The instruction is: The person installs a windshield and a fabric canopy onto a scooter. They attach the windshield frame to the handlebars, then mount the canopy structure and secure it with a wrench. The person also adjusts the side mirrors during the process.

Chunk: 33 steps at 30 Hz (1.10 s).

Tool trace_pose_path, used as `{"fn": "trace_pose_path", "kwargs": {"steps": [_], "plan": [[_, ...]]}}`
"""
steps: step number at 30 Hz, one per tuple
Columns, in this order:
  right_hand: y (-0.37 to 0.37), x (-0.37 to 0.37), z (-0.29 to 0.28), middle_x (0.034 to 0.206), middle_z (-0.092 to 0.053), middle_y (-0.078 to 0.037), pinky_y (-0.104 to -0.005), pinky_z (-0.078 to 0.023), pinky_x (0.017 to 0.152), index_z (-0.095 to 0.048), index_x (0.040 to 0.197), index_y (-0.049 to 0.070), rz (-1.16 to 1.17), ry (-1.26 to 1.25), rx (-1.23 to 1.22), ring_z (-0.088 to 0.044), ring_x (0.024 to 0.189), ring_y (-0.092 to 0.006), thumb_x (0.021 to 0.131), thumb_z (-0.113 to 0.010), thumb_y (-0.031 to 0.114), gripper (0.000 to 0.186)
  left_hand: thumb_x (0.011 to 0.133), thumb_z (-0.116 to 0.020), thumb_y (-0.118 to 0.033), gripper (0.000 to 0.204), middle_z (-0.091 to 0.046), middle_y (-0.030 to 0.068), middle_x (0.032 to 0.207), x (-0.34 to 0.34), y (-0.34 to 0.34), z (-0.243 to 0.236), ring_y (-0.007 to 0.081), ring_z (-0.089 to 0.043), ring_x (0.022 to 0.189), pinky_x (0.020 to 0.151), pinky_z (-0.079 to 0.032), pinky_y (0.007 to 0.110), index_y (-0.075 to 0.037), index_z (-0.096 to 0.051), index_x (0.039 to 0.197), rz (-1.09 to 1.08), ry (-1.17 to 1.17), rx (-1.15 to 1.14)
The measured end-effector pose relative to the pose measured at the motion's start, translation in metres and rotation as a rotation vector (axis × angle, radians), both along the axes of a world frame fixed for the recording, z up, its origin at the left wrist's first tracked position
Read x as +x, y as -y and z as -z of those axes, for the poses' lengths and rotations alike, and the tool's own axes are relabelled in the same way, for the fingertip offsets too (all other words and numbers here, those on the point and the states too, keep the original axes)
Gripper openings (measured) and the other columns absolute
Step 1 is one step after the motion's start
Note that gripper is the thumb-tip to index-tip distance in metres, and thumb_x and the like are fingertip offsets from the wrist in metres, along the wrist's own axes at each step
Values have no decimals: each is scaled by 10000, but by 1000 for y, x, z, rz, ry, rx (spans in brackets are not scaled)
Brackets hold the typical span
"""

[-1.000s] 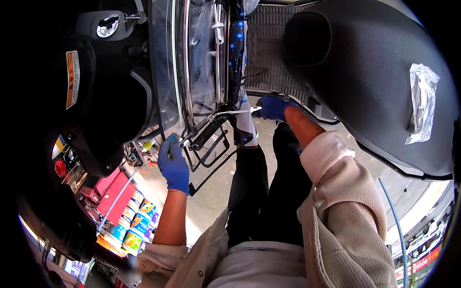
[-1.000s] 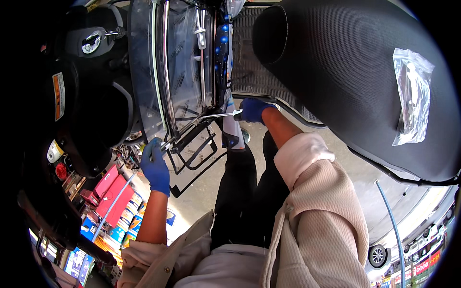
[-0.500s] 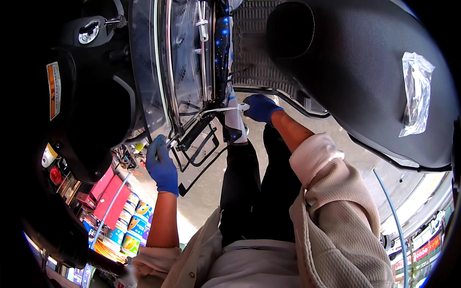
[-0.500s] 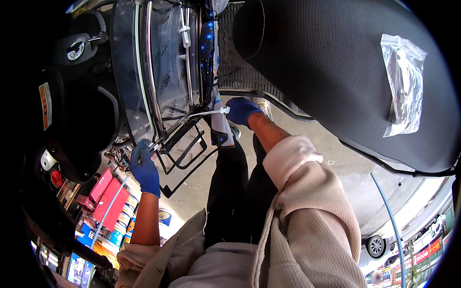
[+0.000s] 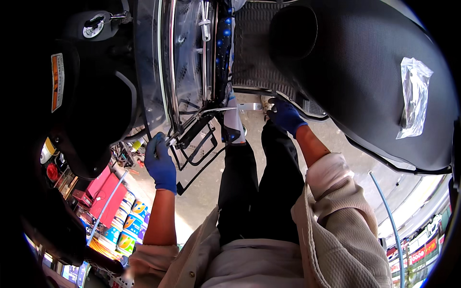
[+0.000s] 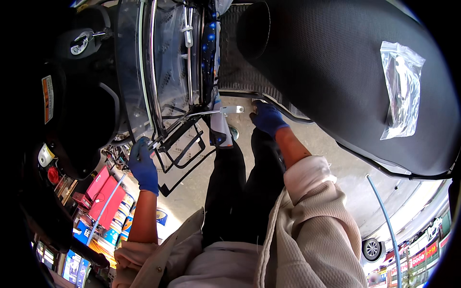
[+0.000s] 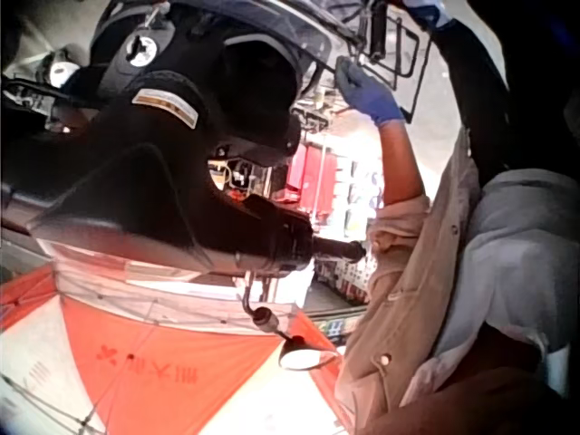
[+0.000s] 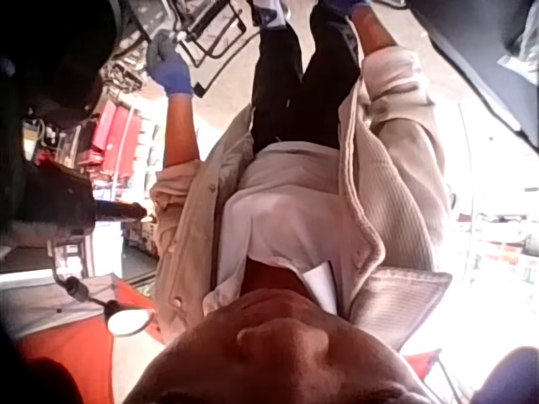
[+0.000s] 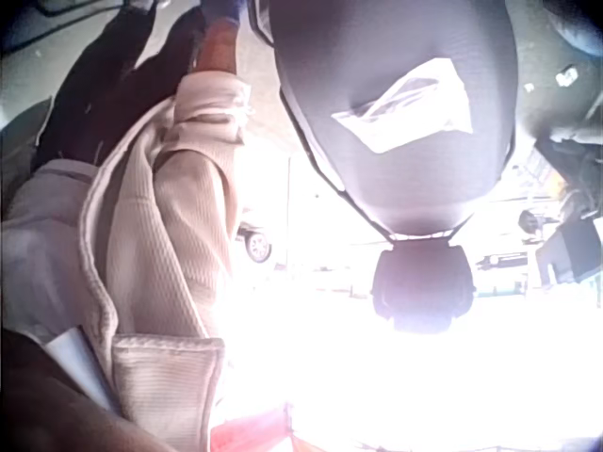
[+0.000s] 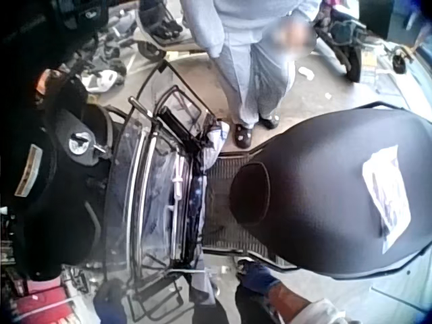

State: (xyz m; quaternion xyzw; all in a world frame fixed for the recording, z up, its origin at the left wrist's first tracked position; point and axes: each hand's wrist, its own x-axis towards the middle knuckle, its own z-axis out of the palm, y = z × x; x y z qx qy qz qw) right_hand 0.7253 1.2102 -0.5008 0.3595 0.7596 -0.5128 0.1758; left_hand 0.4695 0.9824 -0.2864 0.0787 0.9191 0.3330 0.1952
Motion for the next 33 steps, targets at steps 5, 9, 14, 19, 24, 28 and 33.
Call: {"fn": "trace_pose_path", "kwargs": {"steps": [5, 9, 14, 19, 24, 28, 33], "plan": [[-4, -44, -14, 1230, -576, -201, -390, -441, 958, -513, 1287, 53, -56, -126, -264, -550, 1150, -328, 773, -674, 301, 593, 944, -497, -86, 249, -653, 126, 1105, -1, 5, 1, 194, -622, 1001, 902, -477, 294, 37, -610, 1128, 89, -48, -18], [10, -69, -14, 1201, -587, -208, -424, -434, 955, -531, 1225, 57, -291, -28, -49, -550, 1143, -346, 804, -626, 420, 564, 941, -502, -75, 239, -655, 119, 1086, 0, -4, -3, 186, -619, 995, 894, -477, 287, 39, -612, 1121, 97, -48, -15], [17, -77, -9, 1132, -605, -218, -446, -447, 903, -540, 1151, 53, -262, 37, -116, -574, 1076, -369, 836, -607, 450, 512, 937, -497, -60, 238, -651, 123, 1087, 2, -1, -1, 191, -621, 998, 892, -485, 294, 55, -616, 1107, 61, -62, -1], [18, -73, -14, 1089, -622, -210, -450, -451, 872, -553, 1110, 54, -236, 19, -111, -587, 1040, -372, 844, -605, 442, 473, 950, -495, -62, 237, -645, 131, 1114, 2, 5, 0, 193, -624, 1006, 903, -485, 294, 55, -601, 1127, 65, -23, 21], [8, -79, -22, 1199, -593, -184, -438, -436, 927, -532, 1164, 65, -311, 100, -178, -560, 1128, -341, 848, -584, 466, 513, 954, -497, -66, 234, -650, 129, 1100, 3, 0, -3, 186, -622, 999, 898, -486, 289, 52, -599, 1128, 41, -4, 21], [9, -80, -20, 1223, -584, -184, -427, -431, 939, -532, 1179, 66, -311, 106, -169, -547, 1151, -339, 848, -583, 466, 522, 952, -501, -70, 227, -653, 124, 1085, 5, 2, -2, 183, -624, 988, 888, -490, 289, 45, -604, 1119, 16, -8, 32], [7, -80, -19, 1238, -577, -183, -424, -429, 947, -531, 1202, 69, -308, 105, -179, -536, 1166, -336, 847, -587, 467, 537, 945, -508, -68, 221, -656, 122, 1074, 4, 1, 0, 179, -628, 974, 873, -494, 285, 37, -609, 1111, 25, -17, 40]]}}
